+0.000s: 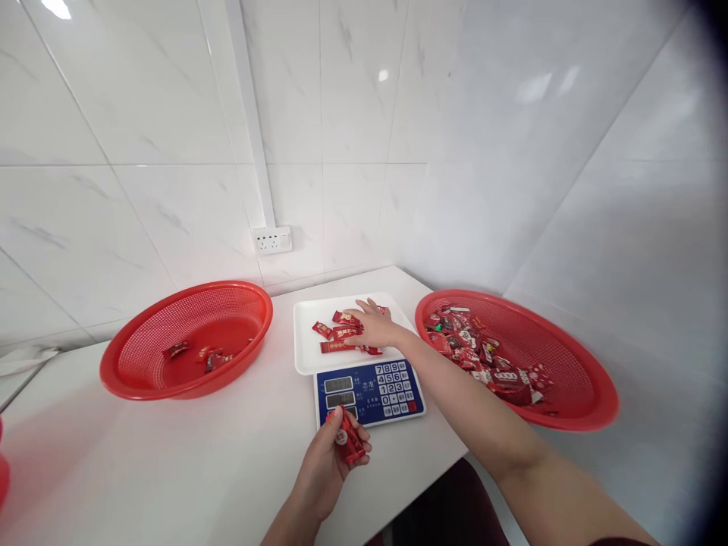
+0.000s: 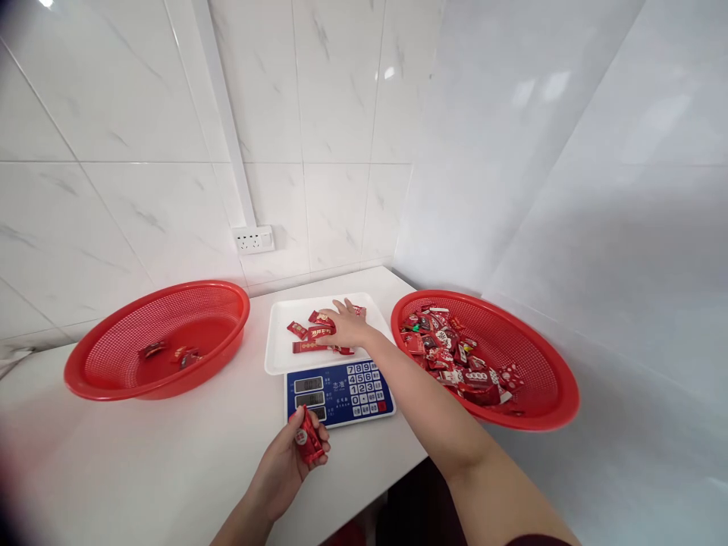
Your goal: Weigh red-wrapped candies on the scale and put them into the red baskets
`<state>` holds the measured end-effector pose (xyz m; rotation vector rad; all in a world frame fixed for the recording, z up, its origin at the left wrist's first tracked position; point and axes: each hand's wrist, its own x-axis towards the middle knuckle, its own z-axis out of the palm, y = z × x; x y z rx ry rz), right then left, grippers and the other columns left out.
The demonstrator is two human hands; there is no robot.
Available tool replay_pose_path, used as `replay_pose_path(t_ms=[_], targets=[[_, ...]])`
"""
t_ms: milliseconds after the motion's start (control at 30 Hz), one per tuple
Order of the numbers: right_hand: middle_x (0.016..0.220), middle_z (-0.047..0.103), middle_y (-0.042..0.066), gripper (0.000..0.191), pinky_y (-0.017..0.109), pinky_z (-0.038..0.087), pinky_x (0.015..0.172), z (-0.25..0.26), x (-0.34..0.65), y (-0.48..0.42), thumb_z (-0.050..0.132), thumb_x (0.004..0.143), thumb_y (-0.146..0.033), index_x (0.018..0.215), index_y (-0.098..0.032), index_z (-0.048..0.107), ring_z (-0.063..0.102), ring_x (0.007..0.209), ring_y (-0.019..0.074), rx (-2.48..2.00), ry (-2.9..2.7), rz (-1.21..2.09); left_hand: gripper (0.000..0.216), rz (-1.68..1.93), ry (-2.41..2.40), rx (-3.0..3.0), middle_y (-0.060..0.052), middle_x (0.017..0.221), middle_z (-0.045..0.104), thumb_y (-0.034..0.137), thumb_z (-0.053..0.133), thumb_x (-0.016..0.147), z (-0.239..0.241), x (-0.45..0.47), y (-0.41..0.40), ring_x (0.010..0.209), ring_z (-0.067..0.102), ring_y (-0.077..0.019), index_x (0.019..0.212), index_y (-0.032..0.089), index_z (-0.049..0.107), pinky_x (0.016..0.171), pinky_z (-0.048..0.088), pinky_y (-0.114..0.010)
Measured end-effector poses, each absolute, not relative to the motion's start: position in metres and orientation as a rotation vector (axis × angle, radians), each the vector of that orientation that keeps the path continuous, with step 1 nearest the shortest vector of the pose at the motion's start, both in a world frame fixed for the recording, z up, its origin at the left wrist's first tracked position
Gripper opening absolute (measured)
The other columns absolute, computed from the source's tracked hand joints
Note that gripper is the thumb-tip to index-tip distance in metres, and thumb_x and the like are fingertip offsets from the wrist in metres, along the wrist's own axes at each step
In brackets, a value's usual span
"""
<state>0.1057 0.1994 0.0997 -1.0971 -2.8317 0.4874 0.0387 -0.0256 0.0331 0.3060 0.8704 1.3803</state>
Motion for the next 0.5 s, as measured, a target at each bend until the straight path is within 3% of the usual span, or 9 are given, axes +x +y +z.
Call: replay_pose_path(t_ms=[133, 367, 500], targets=[[0.148, 0.009, 0.012, 0.092, 0.064, 0.013, 0.096, 0.093, 0.112, 0.207, 0.048, 0.062, -0.075, 0.138, -0.030, 0.023, -0.002, 0.132, 0.0403, -1.271, -2.789, 0.570, 0.030, 1.383, 0.874, 0.300, -0.005, 0.070, 0.061, 0.044, 0.050, 0.081, 0.032, 0.038, -0.025, 0.063, 0.056, -0.0136, 0.076, 0.015, 0.054, 0.060, 0.046, -0.026], [0.142, 0.031, 0.008, 0.083, 0.054, 0.018, 0.099, 0.094, 0.102, 0.201, 0.042, 0.068, -0.074, 0.137, -0.030, 0.027, 0.019, 0.129, 0.0367, -0.985, -2.859, 0.500, 0.033, 1.378, 0.889, 0.311, -0.005, 0.070, 0.061, 0.048, 0.052, 0.079, 0.030, 0.039, -0.024, 0.063, 0.057, -0.0142, 0.076, 0.016, 0.055, 0.060, 0.045, -0.027], [0.142, 0.031, 0.008, 0.086, 0.056, 0.015, 0.099, 0.098, 0.093, 0.193, 0.040, 0.064, -0.078, 0.137, -0.033, 0.028, 0.018, 0.130, 0.0369, -0.931, -2.901, 0.471, 0.034, 1.381, 0.894, 0.310, -0.004, 0.069, 0.061, 0.049, 0.052, 0.078, 0.030, 0.040, -0.024, 0.062, 0.056, -0.0138, 0.075, 0.016, 0.055, 0.060, 0.045, -0.026]])
